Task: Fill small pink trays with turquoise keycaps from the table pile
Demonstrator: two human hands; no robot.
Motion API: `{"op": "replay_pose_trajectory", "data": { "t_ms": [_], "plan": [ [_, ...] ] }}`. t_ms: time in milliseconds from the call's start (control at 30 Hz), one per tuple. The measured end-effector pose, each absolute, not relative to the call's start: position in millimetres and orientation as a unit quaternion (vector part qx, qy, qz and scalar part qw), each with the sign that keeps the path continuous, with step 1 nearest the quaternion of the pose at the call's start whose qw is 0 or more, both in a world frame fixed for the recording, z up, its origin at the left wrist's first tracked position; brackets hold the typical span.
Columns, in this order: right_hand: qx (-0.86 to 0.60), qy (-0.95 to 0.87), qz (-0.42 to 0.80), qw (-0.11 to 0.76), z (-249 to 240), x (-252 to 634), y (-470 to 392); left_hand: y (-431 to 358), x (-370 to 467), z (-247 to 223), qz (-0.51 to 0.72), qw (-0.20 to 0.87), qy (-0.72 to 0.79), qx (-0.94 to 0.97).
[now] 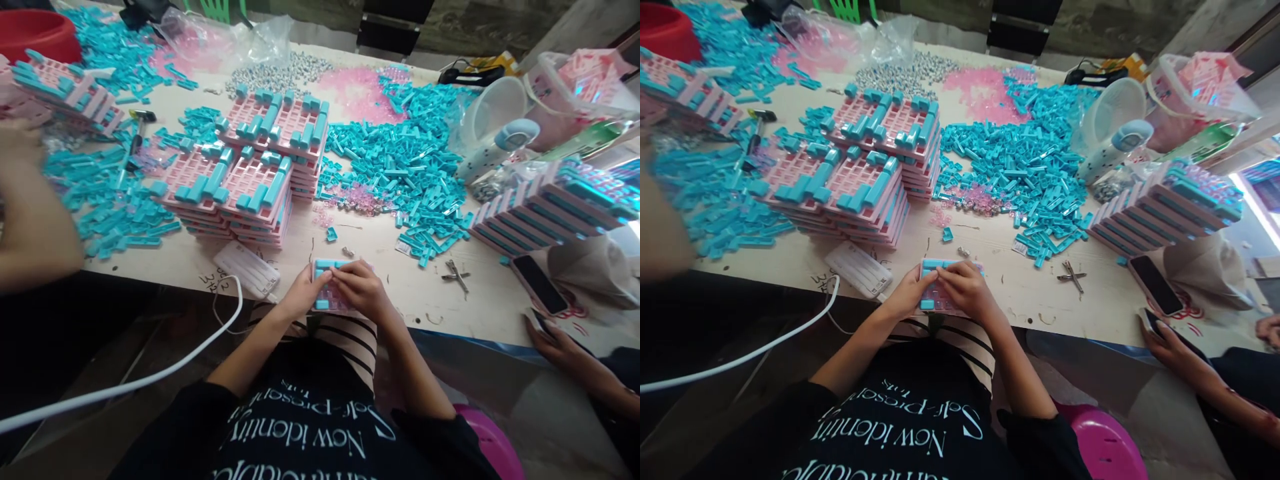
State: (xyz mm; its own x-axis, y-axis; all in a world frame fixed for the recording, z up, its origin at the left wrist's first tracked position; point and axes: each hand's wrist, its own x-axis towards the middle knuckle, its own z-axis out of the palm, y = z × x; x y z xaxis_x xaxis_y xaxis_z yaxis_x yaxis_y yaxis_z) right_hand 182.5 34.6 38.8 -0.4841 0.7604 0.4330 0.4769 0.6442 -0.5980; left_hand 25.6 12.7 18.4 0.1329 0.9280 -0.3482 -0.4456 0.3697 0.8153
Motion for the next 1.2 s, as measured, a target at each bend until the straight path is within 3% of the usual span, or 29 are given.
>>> {"op": "replay_pose_trajectory", "data": {
  "t_ms": [200,400,800,900,1100,1200],
  "plan": [
    [-0.478,-0.790,0.121,0.365,60,198,92,73,36,42,0.491,0.627,0.431,0.425],
    [-0.452,-0.811,0.273,0.252,72,211,149,124,35,46,0.467,0.544,0.417,0.559],
    [-0.445,-0.806,0.310,0.237,48,211,175,155,29,22,0.444,0.564,0.406,0.565],
    [-0.428,-0.808,0.298,0.274,50,209,174,154,26,24,0.444,0.565,0.415,0.558],
    [-0.562,-0.617,0.066,0.546,56,227,155,166,17,36,0.578,0.570,0.421,0.405],
    [-0.558,-0.680,0.052,0.472,39,225,137,170,17,41,0.621,0.570,0.416,0.341]
  ]
}}
